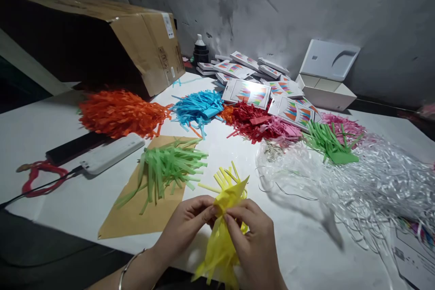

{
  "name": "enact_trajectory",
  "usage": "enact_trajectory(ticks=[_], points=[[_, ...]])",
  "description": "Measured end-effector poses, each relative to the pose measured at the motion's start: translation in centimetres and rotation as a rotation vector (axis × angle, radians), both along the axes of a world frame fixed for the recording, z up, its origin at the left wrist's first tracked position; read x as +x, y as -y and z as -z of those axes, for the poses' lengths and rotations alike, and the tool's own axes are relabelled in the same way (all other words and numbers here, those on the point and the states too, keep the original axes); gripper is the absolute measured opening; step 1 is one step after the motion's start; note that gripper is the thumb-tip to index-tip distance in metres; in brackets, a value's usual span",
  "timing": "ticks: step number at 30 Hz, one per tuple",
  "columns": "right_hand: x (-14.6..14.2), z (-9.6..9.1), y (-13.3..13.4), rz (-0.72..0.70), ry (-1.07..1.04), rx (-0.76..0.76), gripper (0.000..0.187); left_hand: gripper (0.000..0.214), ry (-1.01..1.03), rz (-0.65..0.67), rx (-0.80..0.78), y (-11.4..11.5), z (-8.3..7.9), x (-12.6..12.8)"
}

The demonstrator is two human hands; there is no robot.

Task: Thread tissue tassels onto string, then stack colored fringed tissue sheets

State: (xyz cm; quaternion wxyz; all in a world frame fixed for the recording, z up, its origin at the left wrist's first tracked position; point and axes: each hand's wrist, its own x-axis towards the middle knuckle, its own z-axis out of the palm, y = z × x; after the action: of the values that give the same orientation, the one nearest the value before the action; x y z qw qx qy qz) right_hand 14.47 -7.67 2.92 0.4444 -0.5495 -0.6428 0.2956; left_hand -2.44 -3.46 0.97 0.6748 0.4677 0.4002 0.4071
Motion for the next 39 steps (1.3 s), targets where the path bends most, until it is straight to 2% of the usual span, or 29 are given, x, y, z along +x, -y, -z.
enact_trajectory(ticks=[3,8,13,18,24,30,34,36,39], points=[[0.7,-0.5,0.2,0.048,-0.091,-0.020,0.010,0.034,-0.120,0.024,0.100,0.0,-0.3,-0.2],[0.9,-0.7,0.3,0.103,-0.085,-0.057,0.017,0.022,-0.443,0.019,0.441,-0.1,-1.2,-0.7],[1.4,-0.9,0.3,0.115,-0.052,-0.063,0.020,0.016,-0.528,0.029,0.585,-0.3,-1.9,-0.9],[2.1,-0.6,0.5,0.101,-0.063,-0.097,0.019,0.018,-0.558,0.072,0.646,-0.4,-2.0,-1.0],[2.9,-0.4,0.2,0.048,-0.169,-0.214,0.023,0.015,-0.510,0.099,0.590,-0.8,-2.4,-1.2],[3.9,-0.4,-0.1,-0.102,-0.418,-0.370,0.030,0.011,-0.490,0.146,0.554,-1.3,-3.1,-1.8],[3.9,0.2,0.0,-0.101,-0.585,-0.473,0.033,0.015,-0.474,0.239,0.550,-1.8,-3.7,-2.2],[3.8,0.5,0.2,-0.042,-0.597,-0.447,0.031,0.017,-0.469,0.285,0.537,-2.1,-4.0,-2.4],[3.7,0.5,0.6,0.032,-0.528,-0.322,0.025,0.019,-0.466,0.323,0.518,-2.3,-4.2,-2.4]])
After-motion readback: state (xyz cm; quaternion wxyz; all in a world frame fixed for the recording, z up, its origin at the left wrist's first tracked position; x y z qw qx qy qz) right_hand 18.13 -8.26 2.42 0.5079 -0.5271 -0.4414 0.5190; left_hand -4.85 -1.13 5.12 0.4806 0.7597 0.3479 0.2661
